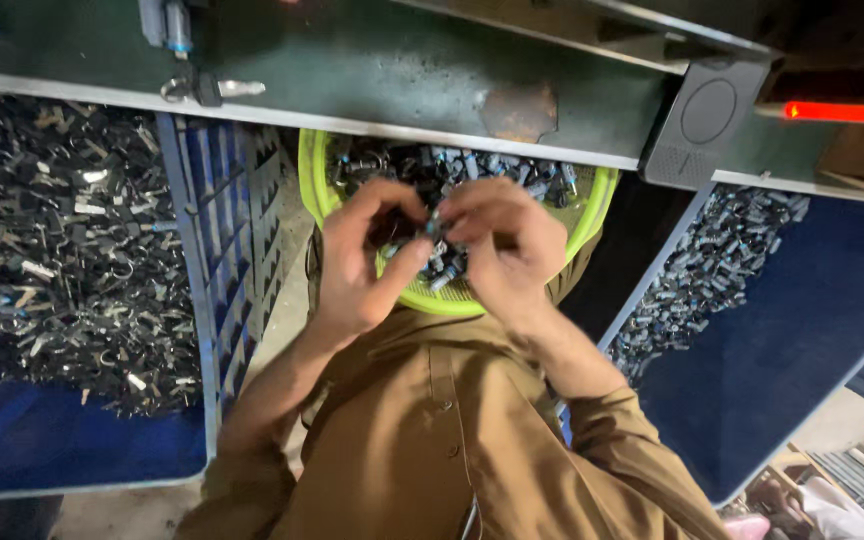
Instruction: The person repeatedly picks small cylindrical parts from a green basket, briefly inspects them, and places them into a machine slot. The person continues this cycle throughout the clip, handling the parts one at a time.
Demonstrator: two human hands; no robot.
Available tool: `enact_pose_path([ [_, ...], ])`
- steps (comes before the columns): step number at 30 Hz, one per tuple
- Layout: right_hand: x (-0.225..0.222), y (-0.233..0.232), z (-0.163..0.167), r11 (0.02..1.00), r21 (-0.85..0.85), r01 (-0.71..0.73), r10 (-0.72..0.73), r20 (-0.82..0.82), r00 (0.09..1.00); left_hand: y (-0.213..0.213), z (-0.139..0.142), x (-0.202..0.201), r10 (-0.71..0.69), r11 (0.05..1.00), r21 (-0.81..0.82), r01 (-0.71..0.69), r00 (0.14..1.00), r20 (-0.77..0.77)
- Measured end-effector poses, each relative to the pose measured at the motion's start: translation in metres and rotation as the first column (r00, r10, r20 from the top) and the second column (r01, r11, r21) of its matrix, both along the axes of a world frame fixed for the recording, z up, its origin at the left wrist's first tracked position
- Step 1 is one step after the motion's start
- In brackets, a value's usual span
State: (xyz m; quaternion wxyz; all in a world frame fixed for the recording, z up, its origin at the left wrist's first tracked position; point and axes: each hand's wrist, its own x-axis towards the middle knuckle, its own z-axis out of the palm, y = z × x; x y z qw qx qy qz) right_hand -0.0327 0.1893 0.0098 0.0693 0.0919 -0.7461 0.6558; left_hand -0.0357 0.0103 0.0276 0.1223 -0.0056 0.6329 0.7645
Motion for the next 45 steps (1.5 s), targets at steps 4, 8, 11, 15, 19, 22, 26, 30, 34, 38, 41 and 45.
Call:
enact_pose_path([
  [4, 0.007, -0.001, -0.010, 0.962, -0.273, 0.017, 0.024, 0.148, 0.989, -0.004, 0.004, -0.002, -0.049, 0.984, -0.176, 0.034, 0.996, -0.078],
  [8, 0.017, -0.003, -0.016, 0.986, -0.167, -0.021, 0.043, 0.126, 0.991, -0.003, 0.006, -0.002, 0.025, 0.968, -0.238, -0.079, 0.975, -0.223],
  [11, 0.015, -0.009, -0.020, 0.999, 0.016, -0.048, 0.049, -0.084, 0.995, 0.003, 0.003, 0.002, 0.063, 0.952, -0.278, -0.132, 0.967, -0.245],
  [15, 0.004, -0.014, -0.025, 0.905, -0.389, 0.171, -0.083, 0.232, 0.969, -0.004, -0.003, 0.015, 0.109, 0.947, -0.264, -0.182, 0.957, -0.268],
  [19, -0.001, 0.000, -0.018, 0.683, -0.661, 0.310, 0.037, 0.455, 0.890, -0.048, -0.011, 0.013, 0.023, 0.938, 0.345, 0.017, 0.994, -0.109],
  [22, -0.011, 0.023, -0.010, 0.848, -0.466, 0.252, -0.133, 0.275, 0.952, -0.078, -0.019, -0.003, -0.110, 0.597, 0.787, 0.153, 0.988, -0.109],
  [26, -0.072, 0.077, -0.013, 0.945, 0.053, 0.322, -0.307, -0.190, 0.933, -0.058, -0.020, 0.004, -0.107, 0.816, 0.573, 0.075, 0.994, 0.022],
  [30, -0.130, 0.123, -0.038, 0.652, 0.518, 0.554, -0.312, -0.483, 0.818, -0.005, -0.034, 0.015, -0.192, 0.829, -0.546, 0.120, 0.978, -0.078],
  [34, -0.147, 0.132, -0.065, 0.447, 0.661, 0.602, -0.202, -0.581, 0.788, 0.024, -0.057, 0.012, -0.251, 0.652, -0.757, -0.040, 0.931, -0.265],
  [38, -0.151, 0.112, -0.050, 0.396, 0.759, 0.516, -0.074, -0.534, 0.842, 0.044, -0.070, 0.000, -0.363, 0.438, -0.897, -0.052, 0.903, -0.229],
  [41, -0.159, 0.086, -0.016, 0.438, 0.808, 0.394, 0.036, -0.453, 0.891, 0.062, -0.075, -0.012, -0.426, 0.333, -0.943, 0.013, 0.894, -0.138],
  [45, -0.161, 0.063, 0.037, 0.869, 0.464, 0.170, 0.091, -0.489, 0.868, 0.062, -0.068, -0.013, -0.453, 0.353, -0.931, -0.096, 0.853, -0.260],
])
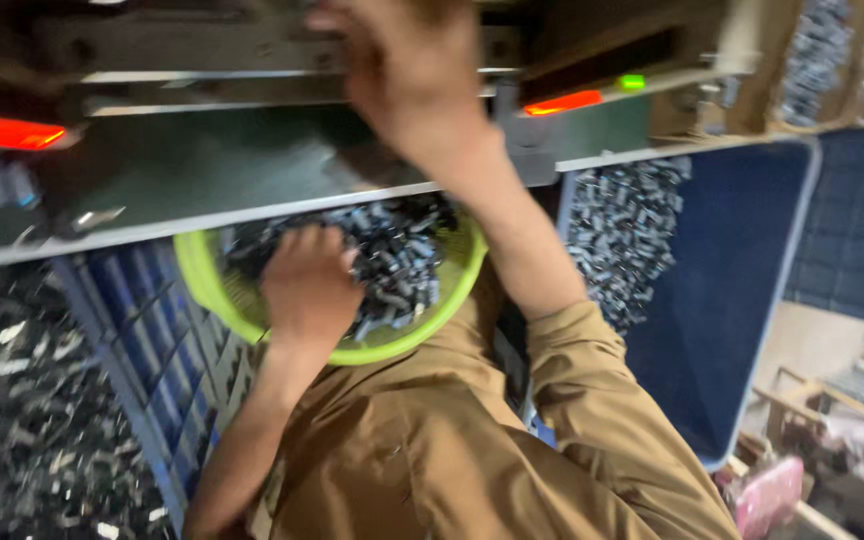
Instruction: The person repeatedly picks small cylindrical parts from a green basket, briefly inspects them, and places them into a machine slot. The person continues this cycle throughout the clip, handling the parts one at a time.
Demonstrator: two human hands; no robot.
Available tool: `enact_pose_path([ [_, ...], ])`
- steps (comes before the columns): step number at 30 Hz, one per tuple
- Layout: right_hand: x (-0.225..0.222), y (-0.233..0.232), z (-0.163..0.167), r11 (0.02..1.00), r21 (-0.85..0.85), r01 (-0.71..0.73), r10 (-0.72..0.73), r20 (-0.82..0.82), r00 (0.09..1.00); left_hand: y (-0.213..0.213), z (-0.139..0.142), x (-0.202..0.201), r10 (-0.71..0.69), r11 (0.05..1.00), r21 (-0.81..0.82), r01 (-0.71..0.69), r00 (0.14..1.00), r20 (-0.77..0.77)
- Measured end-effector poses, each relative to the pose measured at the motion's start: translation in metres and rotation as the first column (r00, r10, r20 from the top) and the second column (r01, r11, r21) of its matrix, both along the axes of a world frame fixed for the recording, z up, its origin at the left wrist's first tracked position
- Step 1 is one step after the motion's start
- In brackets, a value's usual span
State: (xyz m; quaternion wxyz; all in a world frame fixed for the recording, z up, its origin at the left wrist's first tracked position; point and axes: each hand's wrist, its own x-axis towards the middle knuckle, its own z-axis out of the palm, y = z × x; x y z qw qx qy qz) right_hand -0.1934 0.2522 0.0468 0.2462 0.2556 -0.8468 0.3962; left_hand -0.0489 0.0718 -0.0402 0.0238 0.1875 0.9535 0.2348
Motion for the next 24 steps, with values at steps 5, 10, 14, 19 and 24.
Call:
enact_pose_path([
  [5, 0.050, -0.002, 0.027, 0.974, 0.208, 0.086, -0.077, -0.050, 0.996, -0.035, 0.029, 0.015, 0.033, 0.909, 0.278, -0.311, 0.719, 0.695],
  [10, 0.143, -0.023, -0.012, 0.976, -0.096, -0.198, 0.218, 0.318, 0.923, -0.059, 0.042, 0.025, -0.228, 0.611, 0.595, -0.522, 0.604, 0.764],
  [14, 0.197, -0.036, -0.047, 0.851, -0.428, 0.305, 0.232, 0.826, 0.514, -0.054, 0.040, 0.027, -0.351, 0.437, 0.693, -0.574, 0.600, 0.718],
  [19, 0.198, -0.023, -0.050, 0.871, -0.448, 0.202, 0.109, 0.577, 0.809, -0.029, 0.049, 0.016, -0.172, 0.563, 0.718, -0.409, 0.792, 0.586],
  [24, 0.179, -0.012, -0.031, 0.886, -0.463, 0.032, 0.222, 0.483, 0.847, -0.023, 0.071, 0.000, -0.084, 0.728, 0.667, -0.157, 0.946, 0.314],
])
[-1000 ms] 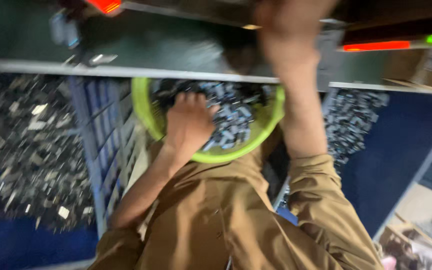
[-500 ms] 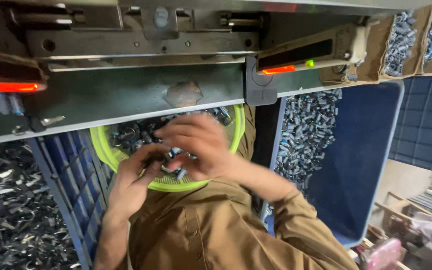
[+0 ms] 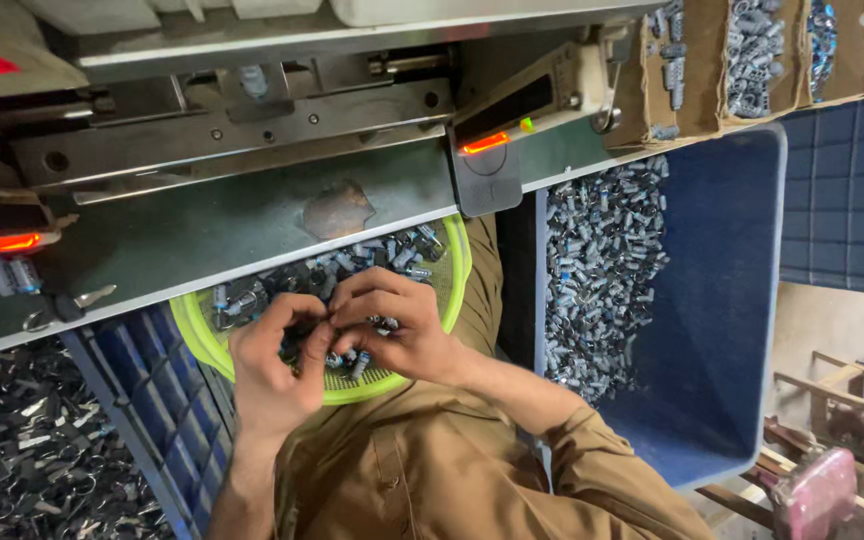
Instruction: The person repeatedly picks small cylindrical parts from a green basket, briefly inspects them, and places them into a machine slot. The person continues this cycle throughout the clip, handling the parts one at a time.
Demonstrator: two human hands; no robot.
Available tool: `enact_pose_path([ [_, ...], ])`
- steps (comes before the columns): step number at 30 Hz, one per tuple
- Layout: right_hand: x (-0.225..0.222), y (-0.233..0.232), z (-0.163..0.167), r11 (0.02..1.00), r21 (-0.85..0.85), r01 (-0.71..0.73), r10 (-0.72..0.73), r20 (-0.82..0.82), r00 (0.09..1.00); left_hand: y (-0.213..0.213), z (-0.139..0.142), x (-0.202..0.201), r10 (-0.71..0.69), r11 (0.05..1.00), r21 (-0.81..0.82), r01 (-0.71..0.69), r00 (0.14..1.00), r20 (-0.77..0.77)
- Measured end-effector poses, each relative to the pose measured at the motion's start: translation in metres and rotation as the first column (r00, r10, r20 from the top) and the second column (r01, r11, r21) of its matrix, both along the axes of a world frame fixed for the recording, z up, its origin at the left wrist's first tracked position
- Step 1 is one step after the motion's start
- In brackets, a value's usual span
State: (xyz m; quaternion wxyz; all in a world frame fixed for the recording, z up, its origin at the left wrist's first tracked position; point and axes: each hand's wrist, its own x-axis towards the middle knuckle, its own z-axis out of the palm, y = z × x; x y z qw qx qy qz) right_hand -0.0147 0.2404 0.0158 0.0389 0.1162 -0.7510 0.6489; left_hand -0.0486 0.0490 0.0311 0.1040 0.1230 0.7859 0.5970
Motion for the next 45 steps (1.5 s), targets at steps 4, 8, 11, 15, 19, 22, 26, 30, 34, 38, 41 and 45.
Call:
enact_pose_path([
  [4, 0.003, -0.016, -0.012, 0.956, -0.273, 0.104, -0.076, 0.111, 0.991, -0.001, 0.015, -0.001, 0.016, 1.000, -0.022, -0.018, 0.994, -0.109],
  [8, 0.013, -0.028, -0.042, 0.755, -0.573, 0.320, -0.112, 0.368, 0.923, -0.003, 0.033, 0.007, 0.102, 0.994, -0.024, -0.102, 0.994, -0.027],
  [11, 0.011, -0.016, -0.059, 0.669, -0.656, 0.348, -0.209, 0.283, 0.936, -0.009, 0.042, 0.010, 0.155, 0.985, -0.059, -0.160, 0.985, -0.077],
  [15, 0.001, 0.000, -0.057, 0.845, -0.453, 0.284, -0.197, 0.229, 0.953, -0.015, 0.023, 0.007, 0.193, 0.940, -0.224, -0.257, 0.943, -0.271],
  [19, -0.023, -0.008, -0.025, 0.985, -0.103, 0.139, -0.140, -0.001, 0.990, -0.026, -0.010, 0.023, 0.174, 0.968, 0.087, -0.235, 0.880, 0.442],
  [22, -0.059, -0.010, 0.011, 0.980, 0.115, 0.163, -0.129, -0.257, 0.958, -0.033, -0.028, 0.037, 0.071, 0.898, 0.390, -0.205, 0.941, 0.331],
  [26, -0.124, -0.001, 0.052, 0.891, 0.275, 0.360, -0.128, -0.609, 0.782, -0.039, -0.032, 0.043, 0.030, 0.871, 0.455, -0.182, 0.946, 0.322],
  [30, -0.179, -0.022, 0.067, 0.773, 0.409, 0.484, -0.087, -0.688, 0.720, -0.042, -0.025, 0.036, 0.049, 0.943, 0.301, -0.140, 0.956, 0.290],
  [34, -0.184, -0.025, 0.083, 0.898, 0.342, 0.277, -0.115, -0.425, 0.898, -0.044, -0.021, 0.031, 0.074, 0.944, 0.288, -0.163, 0.952, 0.298],
  [38, -0.136, 0.000, 0.089, 0.708, 0.622, 0.334, 0.028, -0.498, 0.867, -0.049, -0.024, 0.031, 0.033, 0.923, 0.365, -0.122, 0.970, 0.240],
  [41, -0.092, -0.012, 0.060, 0.887, 0.451, 0.101, 0.138, -0.468, 0.873, -0.052, -0.023, 0.033, 0.109, 0.871, 0.453, -0.189, 0.974, 0.197],
  [45, -0.032, -0.051, 0.008, 0.960, 0.139, -0.241, 0.185, 0.330, 0.926, -0.048, -0.015, 0.031, 0.041, 0.788, 0.568, -0.237, 0.941, 0.336],
])
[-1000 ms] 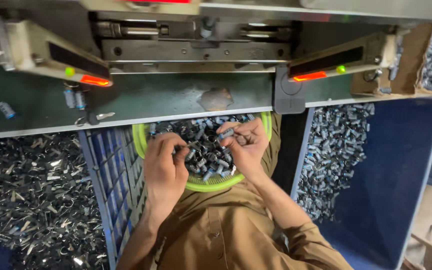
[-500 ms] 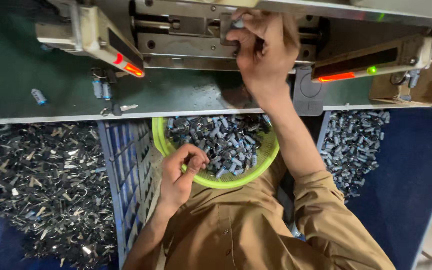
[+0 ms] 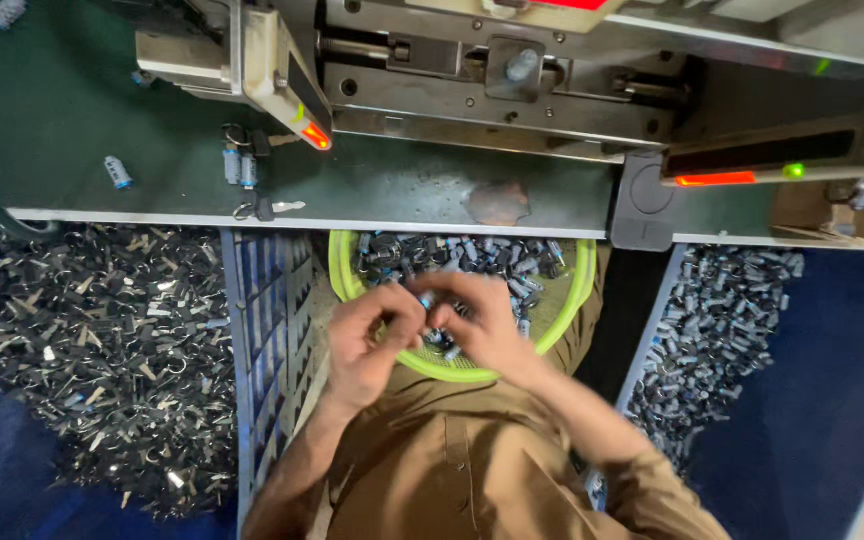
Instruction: The person repeatedly picks small cylindrical parts from a green basket, briefly inspects them, and places them into a machine slot. The person continues this cycle throughout the clip, handling the parts one at a time.
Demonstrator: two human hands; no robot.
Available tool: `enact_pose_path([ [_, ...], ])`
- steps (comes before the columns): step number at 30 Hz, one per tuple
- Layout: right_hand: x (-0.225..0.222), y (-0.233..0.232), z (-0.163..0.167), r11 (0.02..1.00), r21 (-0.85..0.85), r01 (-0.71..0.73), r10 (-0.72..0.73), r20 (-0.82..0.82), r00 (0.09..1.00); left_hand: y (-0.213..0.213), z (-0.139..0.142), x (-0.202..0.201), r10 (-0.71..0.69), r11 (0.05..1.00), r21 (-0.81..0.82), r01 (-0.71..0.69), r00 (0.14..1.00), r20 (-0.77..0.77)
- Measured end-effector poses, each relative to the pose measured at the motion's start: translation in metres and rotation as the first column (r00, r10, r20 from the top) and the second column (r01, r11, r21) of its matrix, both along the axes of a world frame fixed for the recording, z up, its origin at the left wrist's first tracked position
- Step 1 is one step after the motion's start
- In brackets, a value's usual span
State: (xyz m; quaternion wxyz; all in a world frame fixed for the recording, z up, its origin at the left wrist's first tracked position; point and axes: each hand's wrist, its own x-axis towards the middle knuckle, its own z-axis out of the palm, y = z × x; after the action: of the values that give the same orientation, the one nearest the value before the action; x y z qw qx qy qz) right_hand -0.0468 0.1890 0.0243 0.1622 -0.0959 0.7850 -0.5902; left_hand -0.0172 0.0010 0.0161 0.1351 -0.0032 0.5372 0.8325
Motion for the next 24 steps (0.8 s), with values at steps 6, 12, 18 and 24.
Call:
enact_pose_path([
  [6, 0.035, -0.004, -0.021, 0.966, -0.026, 0.258, -0.245, -0.411, 0.878, 0.009, 0.006, -0.014, -0.020, 0.959, -0.283, -0.002, 0.997, -0.078],
  [12, 0.030, 0.004, -0.023, 0.870, -0.301, 0.390, -0.392, 0.057, 0.918, 0.006, 0.009, -0.015, -0.057, 0.897, -0.437, -0.066, 0.963, -0.262],
  [18, 0.035, -0.006, -0.048, 0.872, -0.366, 0.325, -0.360, -0.031, 0.932, -0.004, 0.030, -0.021, -0.070, 0.865, -0.502, -0.009, 0.988, -0.139],
  [24, 0.040, -0.035, -0.042, 0.467, -0.693, 0.550, -0.176, 0.536, 0.825, -0.048, 0.051, -0.002, -0.093, 0.975, -0.204, 0.083, 0.995, -0.038],
])
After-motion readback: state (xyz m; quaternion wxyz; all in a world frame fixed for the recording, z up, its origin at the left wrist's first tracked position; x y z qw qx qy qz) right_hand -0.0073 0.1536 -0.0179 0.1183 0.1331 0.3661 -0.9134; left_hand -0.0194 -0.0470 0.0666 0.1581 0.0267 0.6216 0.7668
